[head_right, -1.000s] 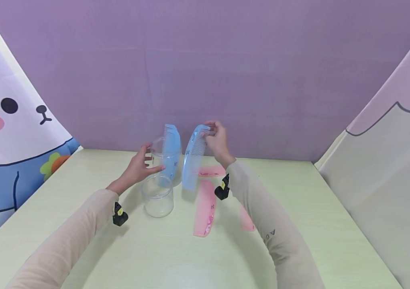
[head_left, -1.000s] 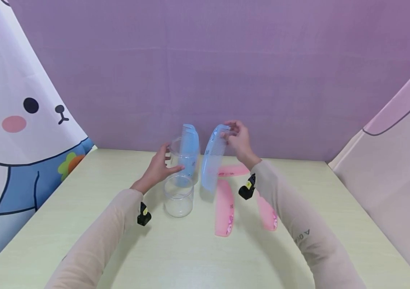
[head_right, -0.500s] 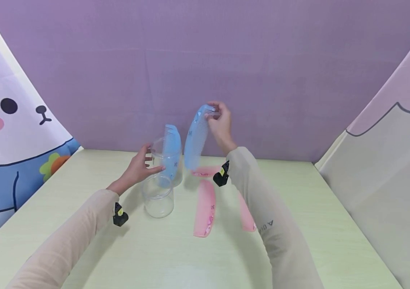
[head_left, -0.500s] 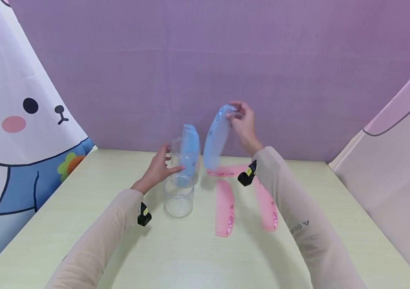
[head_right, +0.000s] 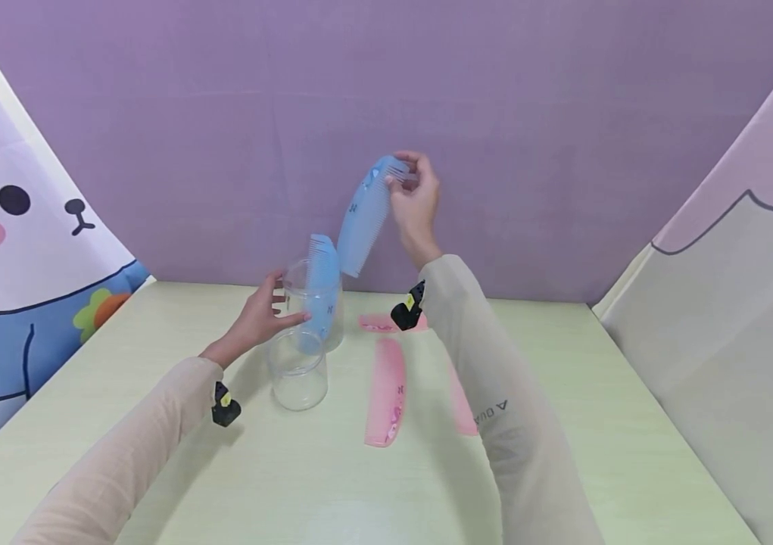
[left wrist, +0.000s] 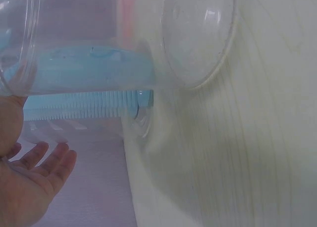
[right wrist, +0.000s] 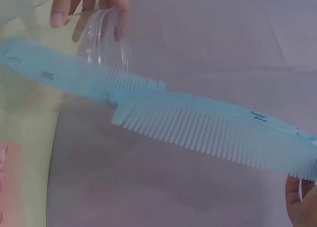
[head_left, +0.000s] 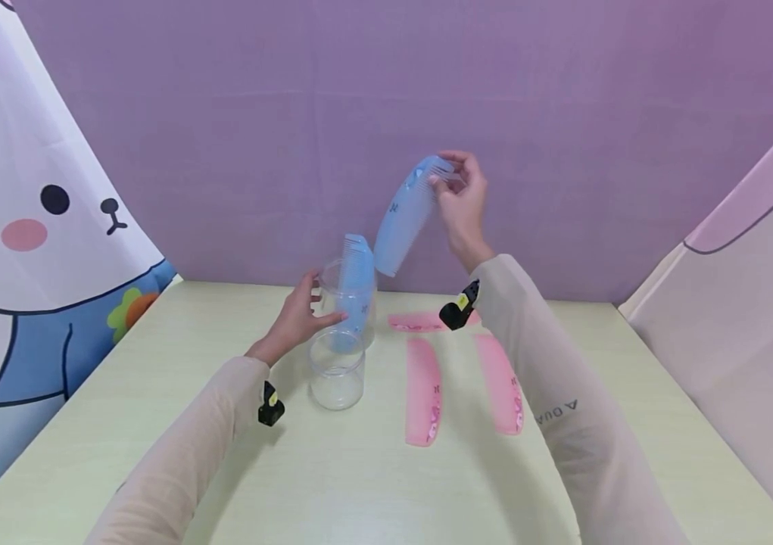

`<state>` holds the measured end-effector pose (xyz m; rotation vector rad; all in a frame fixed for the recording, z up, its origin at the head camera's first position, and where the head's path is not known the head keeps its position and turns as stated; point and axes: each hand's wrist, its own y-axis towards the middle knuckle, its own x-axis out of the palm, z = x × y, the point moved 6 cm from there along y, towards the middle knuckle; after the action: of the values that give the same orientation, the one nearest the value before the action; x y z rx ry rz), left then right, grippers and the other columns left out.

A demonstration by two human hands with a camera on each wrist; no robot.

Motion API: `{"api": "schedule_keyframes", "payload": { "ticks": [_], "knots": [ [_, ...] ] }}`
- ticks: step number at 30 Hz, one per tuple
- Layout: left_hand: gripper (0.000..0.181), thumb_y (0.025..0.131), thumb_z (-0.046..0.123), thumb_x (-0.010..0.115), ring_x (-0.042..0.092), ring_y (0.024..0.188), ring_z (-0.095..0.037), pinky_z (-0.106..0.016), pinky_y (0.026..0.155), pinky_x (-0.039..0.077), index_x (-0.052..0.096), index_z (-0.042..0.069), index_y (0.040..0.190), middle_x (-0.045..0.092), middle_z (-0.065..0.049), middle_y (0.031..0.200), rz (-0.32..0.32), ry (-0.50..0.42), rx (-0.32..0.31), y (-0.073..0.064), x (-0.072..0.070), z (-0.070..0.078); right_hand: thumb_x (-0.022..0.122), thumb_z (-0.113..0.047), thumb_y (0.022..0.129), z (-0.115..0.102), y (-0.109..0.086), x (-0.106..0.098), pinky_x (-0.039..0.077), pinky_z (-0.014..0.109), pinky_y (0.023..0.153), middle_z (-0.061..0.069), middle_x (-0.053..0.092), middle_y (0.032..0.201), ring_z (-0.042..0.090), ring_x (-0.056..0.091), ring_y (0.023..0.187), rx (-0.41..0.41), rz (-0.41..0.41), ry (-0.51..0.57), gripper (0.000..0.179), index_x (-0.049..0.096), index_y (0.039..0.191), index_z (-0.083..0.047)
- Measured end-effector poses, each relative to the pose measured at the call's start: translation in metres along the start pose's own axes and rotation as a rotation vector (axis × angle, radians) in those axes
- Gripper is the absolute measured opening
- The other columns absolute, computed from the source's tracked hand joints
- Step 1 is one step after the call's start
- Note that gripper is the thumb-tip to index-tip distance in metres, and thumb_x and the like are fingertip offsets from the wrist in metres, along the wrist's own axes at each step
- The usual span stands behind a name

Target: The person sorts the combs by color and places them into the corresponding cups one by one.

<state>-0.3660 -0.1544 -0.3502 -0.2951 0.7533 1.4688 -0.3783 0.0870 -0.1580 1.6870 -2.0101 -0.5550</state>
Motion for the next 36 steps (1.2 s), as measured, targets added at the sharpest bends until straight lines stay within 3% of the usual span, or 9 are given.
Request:
{"api": "schedule_keyframes", "payload": {
  "ticks": [6,15,23,28,36],
  "knots": [
    [0.094,0.075,0.031,0.075,0.048,0.119,-0.038,-0.049,0.092,0.048,0.014,0.009,0.144,0.034,-0.019,0.14,-0.004,-0.006,-0.003,0.003,0.001,-0.003,0.057,0.011,0.082,-0.007,-0.001,0.008,0.049,0.022,0.071,0.005,0.055,0.098,0.022,0.059,0.083,-0.037,0.018,0.049,0.031,0.053,0.112,0.004],
    [0.094,0.075,0.028,0.075,0.049,0.117,-0.04,-0.05,0.09,0.049,0.015,0.005,0.143,0.036,-0.022,0.138,-0.005,-0.003,0.023,-0.001,0.0,0.001,0.056,0.013,0.081,0.002,-0.012,0.028,0.049,0.021,0.069,0.01,0.056,0.103,0.019,0.056,0.078,-0.041,-0.019,0.083,0.031,0.053,0.111,0.005],
    [0.094,0.075,0.027,0.075,0.049,0.117,-0.04,-0.049,0.09,0.049,0.014,0.005,0.143,0.035,-0.022,0.138,-0.002,0.002,0.026,-0.001,-0.001,0.003,0.057,0.013,0.081,0.022,-0.021,0.043,0.05,0.02,0.069,0.018,0.056,0.106,0.028,0.059,0.084,-0.03,-0.051,0.009,0.031,0.054,0.111,0.005],
    [0.095,0.075,0.029,0.075,0.047,0.119,-0.039,-0.05,0.092,0.047,0.013,0.006,0.144,0.033,-0.022,0.14,-0.015,0.0,-0.002,-0.002,-0.002,0.001,0.059,0.007,0.083,0.048,-0.025,0.054,0.052,0.023,0.071,0.013,0.057,0.109,0.023,0.059,0.085,-0.021,-0.09,-0.039,0.03,0.056,0.111,-0.001],
    [0.096,0.075,0.031,0.074,0.048,0.118,-0.039,-0.05,0.091,0.048,0.012,0.006,0.144,0.032,-0.021,0.141,-0.005,0.014,-0.019,-0.003,-0.005,-0.003,0.059,0.001,0.086,0.067,-0.043,0.07,0.054,0.028,0.077,0.01,0.057,0.109,0.023,0.059,0.087,-0.016,-0.164,-0.152,0.027,0.056,0.112,-0.007]
  ]
}}
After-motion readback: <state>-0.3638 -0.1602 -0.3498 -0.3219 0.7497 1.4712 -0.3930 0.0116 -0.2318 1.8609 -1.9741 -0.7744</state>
